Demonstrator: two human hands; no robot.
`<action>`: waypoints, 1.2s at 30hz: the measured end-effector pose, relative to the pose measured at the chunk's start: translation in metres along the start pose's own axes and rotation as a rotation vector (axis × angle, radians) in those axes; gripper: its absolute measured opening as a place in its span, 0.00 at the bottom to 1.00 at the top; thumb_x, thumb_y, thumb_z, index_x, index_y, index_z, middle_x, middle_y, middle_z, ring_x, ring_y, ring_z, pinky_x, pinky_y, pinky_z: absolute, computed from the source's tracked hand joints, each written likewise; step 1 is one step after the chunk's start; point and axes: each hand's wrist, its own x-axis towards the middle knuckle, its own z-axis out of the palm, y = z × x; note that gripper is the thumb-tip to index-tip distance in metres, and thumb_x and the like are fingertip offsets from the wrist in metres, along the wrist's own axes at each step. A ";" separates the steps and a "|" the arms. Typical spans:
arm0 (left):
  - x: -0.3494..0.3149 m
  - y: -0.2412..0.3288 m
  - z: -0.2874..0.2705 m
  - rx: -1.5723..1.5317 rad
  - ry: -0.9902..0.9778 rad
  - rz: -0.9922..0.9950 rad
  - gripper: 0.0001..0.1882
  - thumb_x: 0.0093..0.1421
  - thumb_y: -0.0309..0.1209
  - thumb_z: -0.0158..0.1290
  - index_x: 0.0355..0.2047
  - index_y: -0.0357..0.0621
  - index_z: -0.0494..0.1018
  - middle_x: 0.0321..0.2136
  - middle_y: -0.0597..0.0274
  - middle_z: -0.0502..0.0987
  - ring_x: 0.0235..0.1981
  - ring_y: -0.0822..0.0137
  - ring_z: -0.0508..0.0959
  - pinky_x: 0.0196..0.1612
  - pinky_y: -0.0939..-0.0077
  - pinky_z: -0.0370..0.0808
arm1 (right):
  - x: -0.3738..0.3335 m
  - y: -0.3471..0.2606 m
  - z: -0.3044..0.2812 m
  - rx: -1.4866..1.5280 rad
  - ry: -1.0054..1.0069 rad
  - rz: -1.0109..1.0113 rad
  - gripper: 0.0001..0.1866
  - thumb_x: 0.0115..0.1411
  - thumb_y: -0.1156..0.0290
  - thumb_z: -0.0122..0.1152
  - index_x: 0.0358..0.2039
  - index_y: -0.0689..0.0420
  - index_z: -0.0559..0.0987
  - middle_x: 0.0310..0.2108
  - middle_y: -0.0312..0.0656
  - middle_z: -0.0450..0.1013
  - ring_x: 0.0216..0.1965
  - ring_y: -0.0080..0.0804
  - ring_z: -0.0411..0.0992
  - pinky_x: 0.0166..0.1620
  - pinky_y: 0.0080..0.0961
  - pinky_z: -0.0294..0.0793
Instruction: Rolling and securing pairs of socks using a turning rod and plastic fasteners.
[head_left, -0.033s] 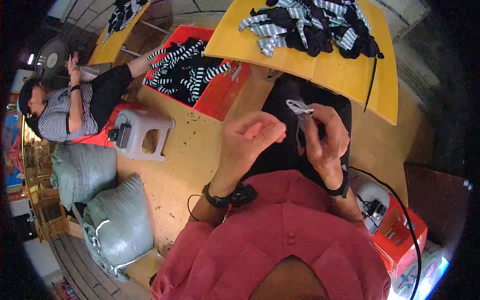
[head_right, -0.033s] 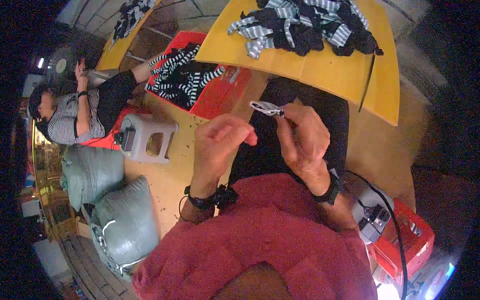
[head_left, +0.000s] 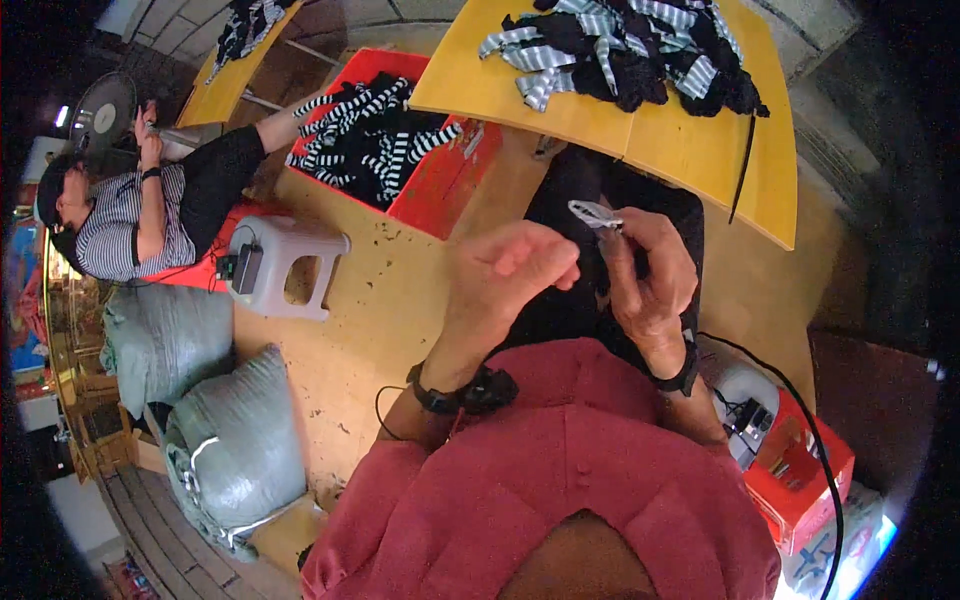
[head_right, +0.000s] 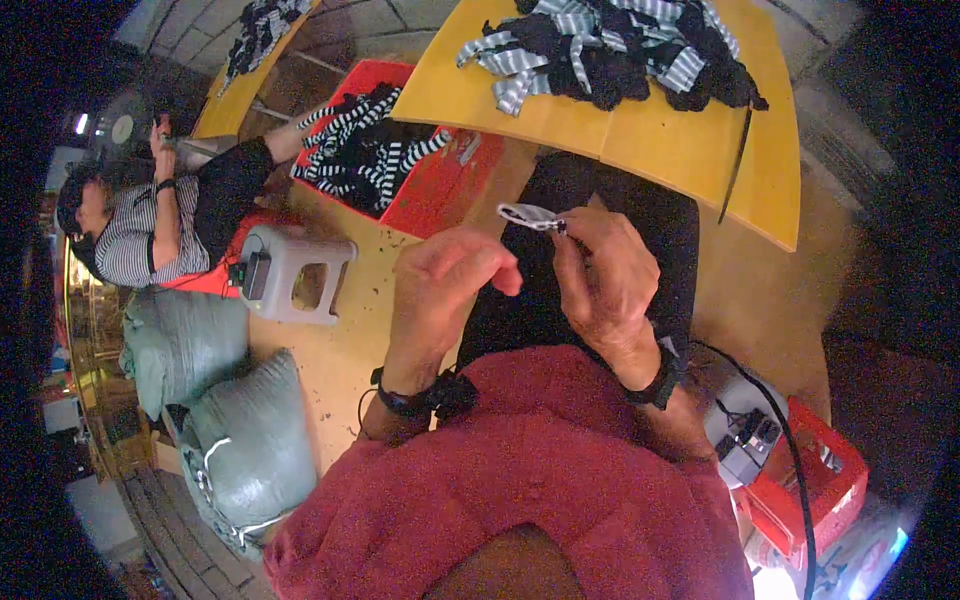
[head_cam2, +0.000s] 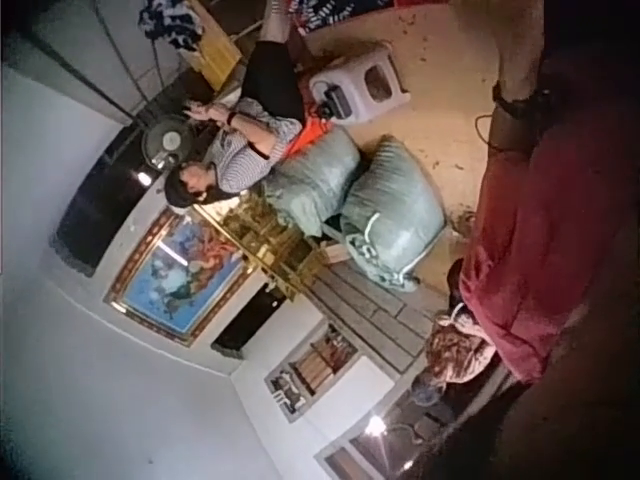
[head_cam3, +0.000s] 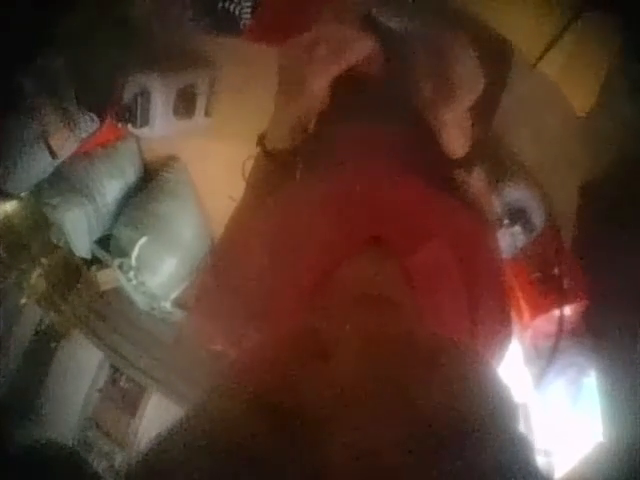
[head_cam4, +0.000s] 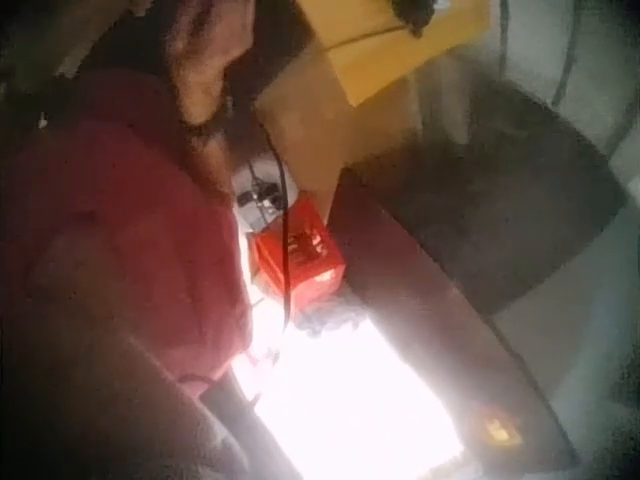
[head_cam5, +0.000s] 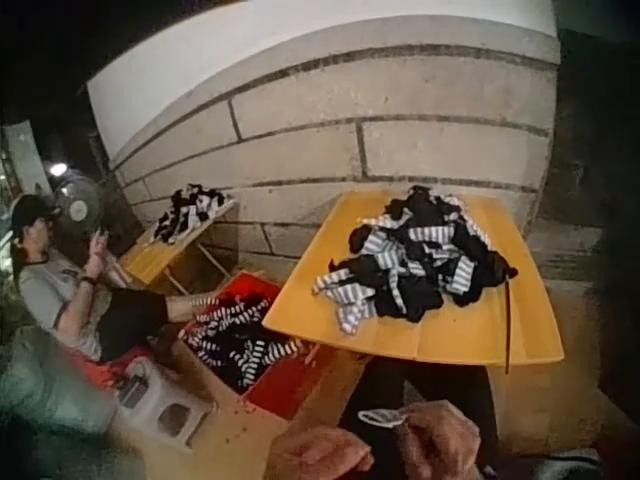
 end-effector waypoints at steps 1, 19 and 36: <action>0.001 0.003 0.003 -0.154 -0.094 -0.109 0.09 0.56 0.31 0.55 0.30 0.36 0.73 0.25 0.62 0.76 0.26 0.74 0.75 0.31 0.84 0.71 | -0.002 0.002 0.001 0.009 0.005 -0.034 0.11 0.43 0.86 0.59 0.30 0.64 0.73 0.27 0.48 0.72 0.26 0.42 0.72 0.31 0.29 0.73; 0.011 -0.013 0.011 0.115 -0.138 0.028 0.09 0.57 0.31 0.54 0.29 0.36 0.74 0.24 0.68 0.75 0.26 0.80 0.71 0.29 0.87 0.68 | -0.005 -0.019 -0.020 0.389 -0.202 0.520 0.08 0.53 0.82 0.55 0.35 0.63 0.76 0.32 0.40 0.73 0.31 0.23 0.71 0.32 0.16 0.70; 0.007 -0.021 -0.001 0.291 -0.249 -0.007 0.05 0.56 0.25 0.49 0.27 0.35 0.72 0.22 0.67 0.73 0.25 0.79 0.71 0.28 0.85 0.68 | -0.005 -0.007 -0.018 0.682 -0.480 0.996 0.06 0.55 0.72 0.58 0.31 0.62 0.77 0.24 0.33 0.73 0.23 0.15 0.67 0.26 0.13 0.67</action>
